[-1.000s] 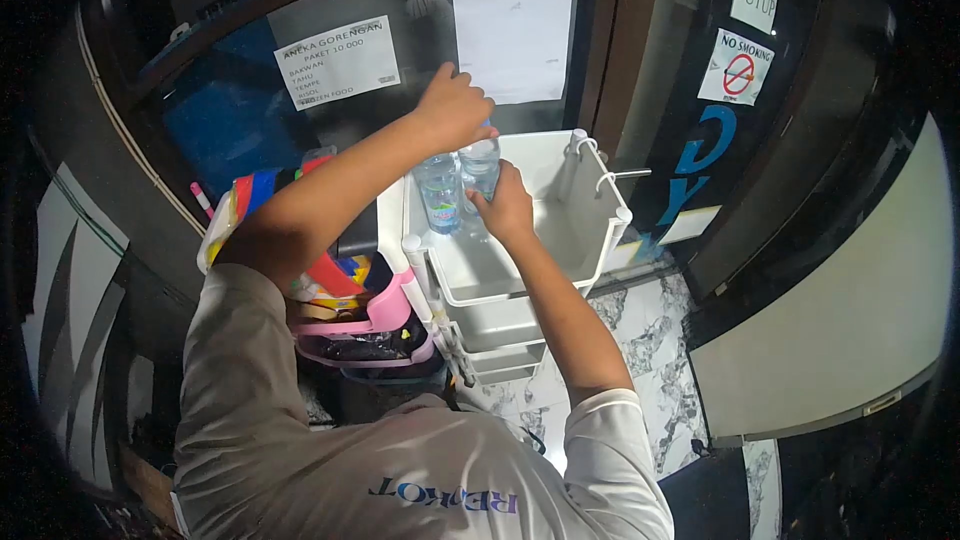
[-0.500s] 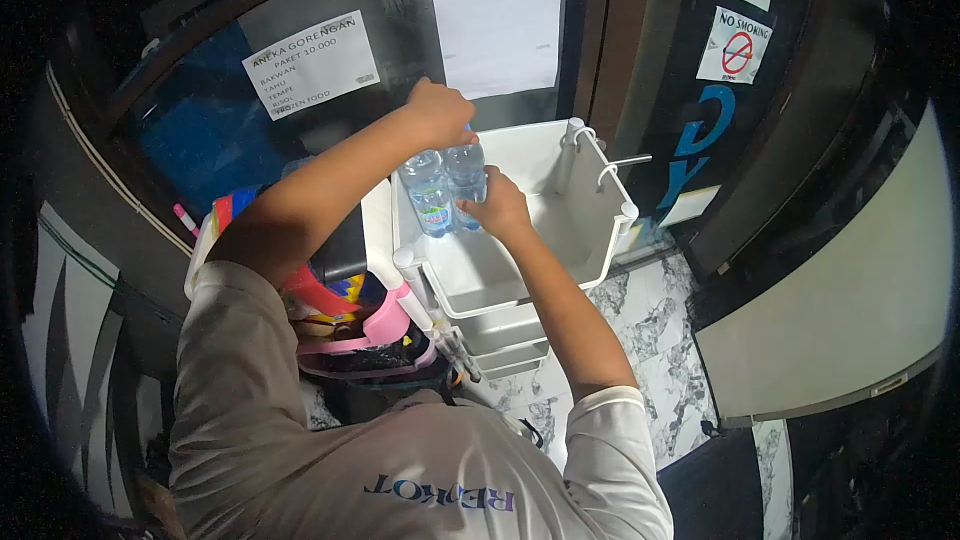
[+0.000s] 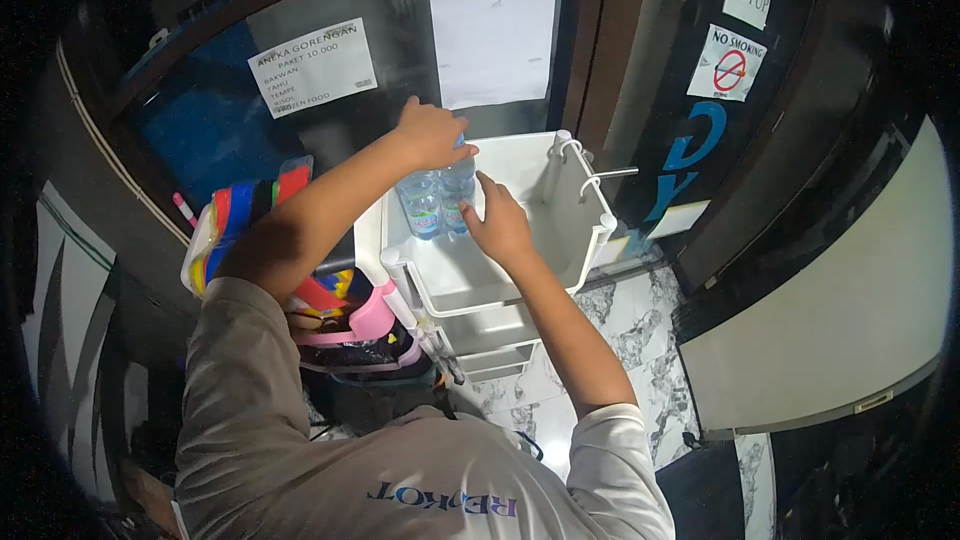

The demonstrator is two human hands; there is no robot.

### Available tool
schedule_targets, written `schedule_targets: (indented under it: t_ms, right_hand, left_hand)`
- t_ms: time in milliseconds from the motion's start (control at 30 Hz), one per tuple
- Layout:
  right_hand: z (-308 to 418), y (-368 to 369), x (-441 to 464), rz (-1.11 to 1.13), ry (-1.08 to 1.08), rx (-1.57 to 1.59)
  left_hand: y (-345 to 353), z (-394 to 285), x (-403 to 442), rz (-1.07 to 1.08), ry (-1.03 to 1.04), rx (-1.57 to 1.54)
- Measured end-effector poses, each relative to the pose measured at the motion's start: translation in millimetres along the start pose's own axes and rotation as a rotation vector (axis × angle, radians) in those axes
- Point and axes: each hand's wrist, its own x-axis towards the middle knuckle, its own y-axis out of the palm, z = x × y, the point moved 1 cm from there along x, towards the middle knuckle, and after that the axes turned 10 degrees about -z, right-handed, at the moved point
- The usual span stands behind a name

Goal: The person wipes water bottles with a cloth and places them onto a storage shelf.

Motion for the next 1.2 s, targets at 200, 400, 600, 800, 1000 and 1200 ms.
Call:
schedule_targets:
  t_ms: [200, 400, 600, 800, 1000, 1200]
  right_hand:
    - [19, -41, -22, -0.053, -0.06, 0.129]
    - [22, -114, -68, -0.03, -0.034, 0.396]
    - [-40, -207, -155, -0.459, 0.363, 0.602]
    - [-53, -290, -282, -0.797, 0.492, 0.271]
    - [-4, -283, -422, -1.149, 0.816, 0.012]
    - [90, -222, -479, -1.319, 1.044, -0.233]
  left_hand:
    - [-5, -16, -17, -0.17, -0.018, 0.064]
    - [-46, -73, -18, -0.314, 0.105, -0.021]
    - [-72, -202, -27, -0.585, 0.416, -0.577]
    - [-19, -348, -74, -0.113, 0.848, -1.1]
    - [91, -446, -183, 0.738, 0.874, -1.442]
    - [73, -487, -212, 0.822, 1.272, -1.364]
